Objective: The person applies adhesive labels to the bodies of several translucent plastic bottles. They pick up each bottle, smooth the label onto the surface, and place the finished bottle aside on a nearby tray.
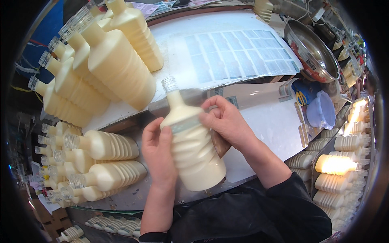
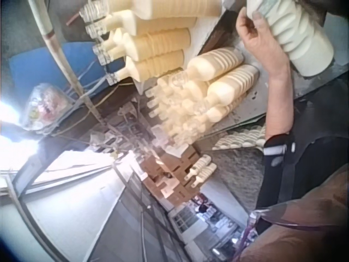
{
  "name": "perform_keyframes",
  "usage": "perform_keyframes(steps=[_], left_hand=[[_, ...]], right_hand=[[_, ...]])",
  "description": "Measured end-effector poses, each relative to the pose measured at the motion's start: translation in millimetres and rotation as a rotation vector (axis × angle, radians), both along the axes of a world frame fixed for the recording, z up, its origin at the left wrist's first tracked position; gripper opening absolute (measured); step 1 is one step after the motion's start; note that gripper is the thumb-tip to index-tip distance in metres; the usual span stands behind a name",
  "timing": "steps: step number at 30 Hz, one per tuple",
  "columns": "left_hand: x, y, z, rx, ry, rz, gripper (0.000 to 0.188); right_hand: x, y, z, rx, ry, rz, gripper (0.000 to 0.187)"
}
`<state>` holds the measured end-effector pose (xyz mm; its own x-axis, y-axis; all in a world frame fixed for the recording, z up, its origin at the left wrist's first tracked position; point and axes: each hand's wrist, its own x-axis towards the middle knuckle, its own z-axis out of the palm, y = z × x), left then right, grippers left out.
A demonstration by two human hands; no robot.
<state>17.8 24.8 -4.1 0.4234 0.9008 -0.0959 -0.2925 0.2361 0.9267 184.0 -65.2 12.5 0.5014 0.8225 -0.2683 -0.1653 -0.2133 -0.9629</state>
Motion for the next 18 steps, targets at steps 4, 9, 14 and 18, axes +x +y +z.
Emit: perform_keyframes(steps=[4, 9, 14, 18], left_hand=[[-0.1, -1.1, 0.8, -0.007, 0.004, 0.011, 0.027], [1.7, -1.2, 0.9, -0.012, 0.004, 0.005, 0.027], [-8.8, -7.4, 8.6, 0.064, 0.110, -0.044, 0.056], [-15.1, -29.8, 18.5, 0.310, 0.400, -0.212, 0.094]], right_hand=[[0.5, 0.3, -0.6, -0.006, 0.007, 0.007, 0.031], [0.3, 0.2, 3.1, -0.022, -0.004, -0.008, 0.032], [8.6, -6.2, -6.5, 0.048, 0.168, -0.018, 0.032], [1.9, -21.5, 1.9, 0.060, 0.064, 0.076, 0.034]])
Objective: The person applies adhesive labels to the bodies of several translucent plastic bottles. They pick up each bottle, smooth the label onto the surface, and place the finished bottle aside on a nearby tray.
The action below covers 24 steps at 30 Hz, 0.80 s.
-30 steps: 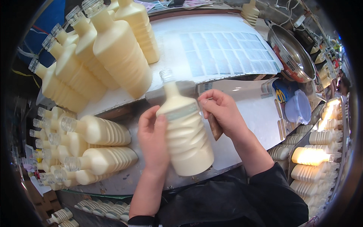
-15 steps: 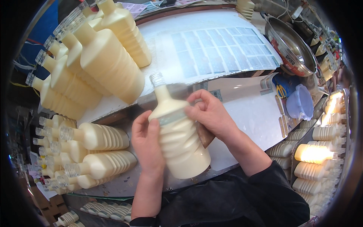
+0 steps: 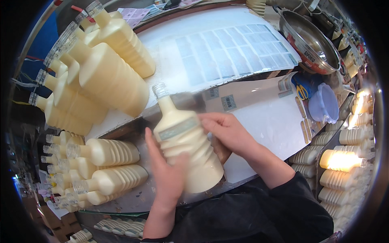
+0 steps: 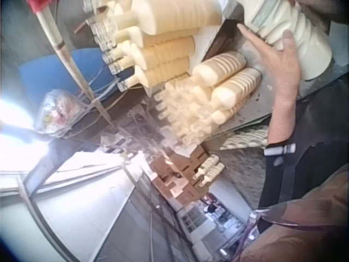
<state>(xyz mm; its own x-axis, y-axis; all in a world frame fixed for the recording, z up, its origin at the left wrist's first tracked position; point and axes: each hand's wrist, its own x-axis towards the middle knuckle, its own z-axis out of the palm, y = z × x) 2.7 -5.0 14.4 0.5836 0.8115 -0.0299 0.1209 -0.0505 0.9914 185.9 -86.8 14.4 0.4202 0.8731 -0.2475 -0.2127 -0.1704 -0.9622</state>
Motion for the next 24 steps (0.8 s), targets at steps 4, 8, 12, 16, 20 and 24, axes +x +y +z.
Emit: perform_keyframes(steps=[4, 8, 12, 16, 20, 24], left_hand=[[2.3, 1.0, -10.0, -0.095, -0.082, -0.025, 0.091], [-1.7, 9.9, -24.9, -0.267, -0.287, -0.090, 0.091], [-1.5, 13.2, -33.6, -0.273, -0.350, -0.148, 0.094], [-0.2, 11.7, -32.8, -0.275, -0.340, -0.143, 0.098], [2.0, 13.2, -32.2, -0.268, -0.340, -0.069, 0.086], [10.6, 23.9, -26.4, -0.384, -0.441, 0.072, 0.057]], right_hand=[[-10.7, -5.9, -11.1, 0.104, -0.462, -0.038, 0.035], [-18.9, -15.2, 10.5, 0.063, -0.595, -0.011, 0.039], [-22.9, -19.1, 15.7, 0.050, -0.665, -0.004, 0.038], [-22.5, -20.5, 11.1, 0.068, -0.670, -0.024, 0.043], [-3.8, -5.9, 5.6, 0.096, -0.466, -0.059, 0.041], [9.2, 19.5, 0.0, 0.024, -0.182, -0.022, 0.043]])
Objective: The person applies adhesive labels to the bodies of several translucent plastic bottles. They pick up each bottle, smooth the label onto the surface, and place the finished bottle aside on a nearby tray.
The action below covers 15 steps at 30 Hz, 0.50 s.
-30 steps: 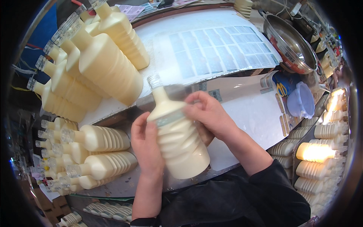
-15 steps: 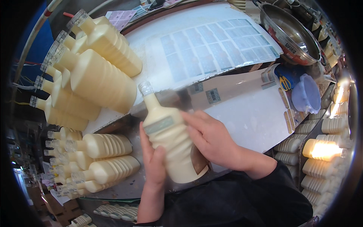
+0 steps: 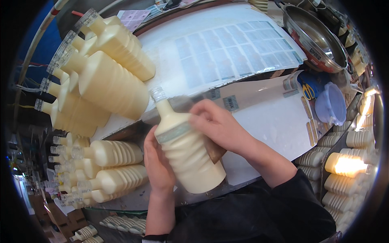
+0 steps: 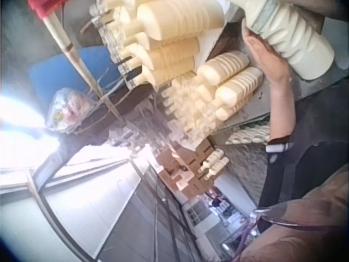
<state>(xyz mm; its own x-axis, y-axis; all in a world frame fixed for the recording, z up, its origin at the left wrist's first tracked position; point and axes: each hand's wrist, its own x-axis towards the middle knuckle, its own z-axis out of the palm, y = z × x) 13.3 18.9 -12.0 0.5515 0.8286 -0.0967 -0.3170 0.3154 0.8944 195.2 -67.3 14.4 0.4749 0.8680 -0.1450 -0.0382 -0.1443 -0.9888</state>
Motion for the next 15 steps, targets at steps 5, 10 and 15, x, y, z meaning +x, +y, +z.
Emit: perform_keyframes(steps=[5, 10, 15], left_hand=[[8.4, 3.3, 4.5, 0.015, 0.100, 0.053, 0.035], [9.9, 2.3, 5.0, -0.005, 0.088, 0.068, 0.031], [10.6, 1.9, 3.8, 0.019, 0.110, 0.073, 0.031]], right_hand=[[-3.7, 7.6, 6.0, -0.082, -0.063, -0.001, 0.043], [-4.3, 7.9, 1.6, -0.071, -0.047, -0.017, 0.042], [-2.7, 6.9, 0.2, -0.090, -0.018, 0.012, 0.037]])
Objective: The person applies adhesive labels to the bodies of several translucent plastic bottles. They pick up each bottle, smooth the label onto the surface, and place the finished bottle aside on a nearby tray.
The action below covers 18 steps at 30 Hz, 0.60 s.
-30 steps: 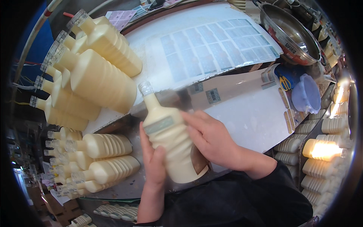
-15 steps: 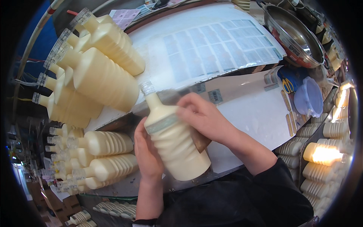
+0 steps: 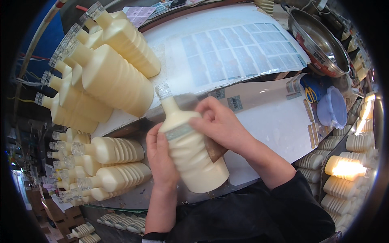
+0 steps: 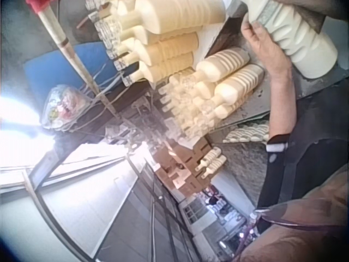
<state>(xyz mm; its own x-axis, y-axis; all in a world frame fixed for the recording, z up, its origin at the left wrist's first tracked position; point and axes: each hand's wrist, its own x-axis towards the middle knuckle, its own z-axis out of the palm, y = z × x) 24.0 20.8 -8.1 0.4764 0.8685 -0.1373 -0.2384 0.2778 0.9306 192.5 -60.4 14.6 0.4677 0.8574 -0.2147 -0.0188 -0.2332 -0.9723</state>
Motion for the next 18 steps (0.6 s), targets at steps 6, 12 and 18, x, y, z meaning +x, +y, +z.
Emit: perform_keyframes(steps=[6, 12, 18], left_hand=[[-10.3, -4.9, -6.8, 0.061, -0.015, -0.002, 0.055], [-28.4, -22.5, -11.2, 0.205, 0.107, -0.270, 0.074], [-23.9, -29.7, 7.2, 0.180, 0.208, -0.194, 0.069]], right_hand=[[4.6, -21.0, -0.6, 0.105, 0.159, -0.038, 0.030], [-10.4, -42.3, -2.0, 0.161, -0.114, -0.015, 0.036], [-14.8, -37.8, 0.4, 0.132, -0.109, -0.017, 0.039]])
